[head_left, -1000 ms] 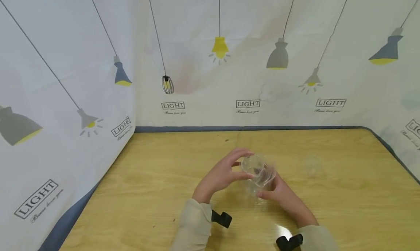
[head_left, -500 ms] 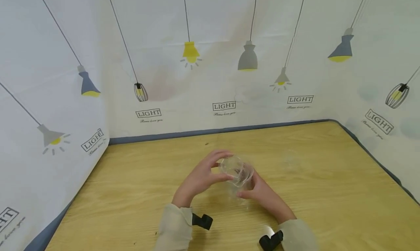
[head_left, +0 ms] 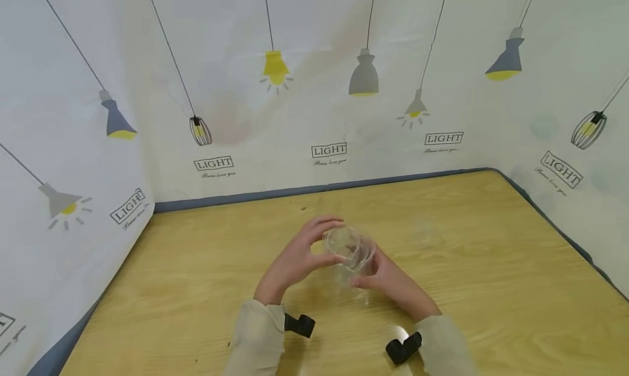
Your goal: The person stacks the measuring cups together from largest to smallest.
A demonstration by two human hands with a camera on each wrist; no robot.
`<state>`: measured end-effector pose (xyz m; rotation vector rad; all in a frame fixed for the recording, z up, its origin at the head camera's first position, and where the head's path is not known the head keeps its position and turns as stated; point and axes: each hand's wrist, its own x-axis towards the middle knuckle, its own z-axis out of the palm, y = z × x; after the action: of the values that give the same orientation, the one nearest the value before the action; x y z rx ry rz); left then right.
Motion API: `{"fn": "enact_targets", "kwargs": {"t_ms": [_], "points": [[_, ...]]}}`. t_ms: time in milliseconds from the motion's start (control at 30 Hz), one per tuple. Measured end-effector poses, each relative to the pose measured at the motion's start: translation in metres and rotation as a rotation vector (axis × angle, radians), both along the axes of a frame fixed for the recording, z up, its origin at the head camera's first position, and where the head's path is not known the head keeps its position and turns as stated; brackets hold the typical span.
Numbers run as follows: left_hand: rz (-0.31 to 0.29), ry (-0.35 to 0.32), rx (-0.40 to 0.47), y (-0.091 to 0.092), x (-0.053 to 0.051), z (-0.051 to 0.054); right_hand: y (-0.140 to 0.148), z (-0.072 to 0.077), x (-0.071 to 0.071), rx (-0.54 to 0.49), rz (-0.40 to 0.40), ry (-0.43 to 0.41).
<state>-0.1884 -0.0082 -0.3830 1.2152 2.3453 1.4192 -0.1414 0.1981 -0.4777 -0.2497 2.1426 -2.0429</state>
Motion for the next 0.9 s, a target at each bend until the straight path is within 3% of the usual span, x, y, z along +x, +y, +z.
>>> {"fn": "enact_targets", "kwargs": {"t_ms": [233, 633, 767, 900], "points": [[-0.03, -0.103, -0.014, -0.006, 0.002, 0.006, -0.003, -0.002, -0.001, 0.012, 0.016, 0.014], [-0.021, -0.155, -0.127, 0.001, 0.005, 0.02, 0.005, 0.004, 0.002, 0.008, 0.03, 0.01], [-0.034, -0.177, -0.131, 0.002, 0.005, 0.019, 0.006, 0.002, 0.002, 0.007, 0.026, 0.012], [-0.054, -0.189, -0.103, -0.003, -0.001, 0.012, 0.002, 0.0, -0.002, 0.01, 0.044, 0.039]]}}
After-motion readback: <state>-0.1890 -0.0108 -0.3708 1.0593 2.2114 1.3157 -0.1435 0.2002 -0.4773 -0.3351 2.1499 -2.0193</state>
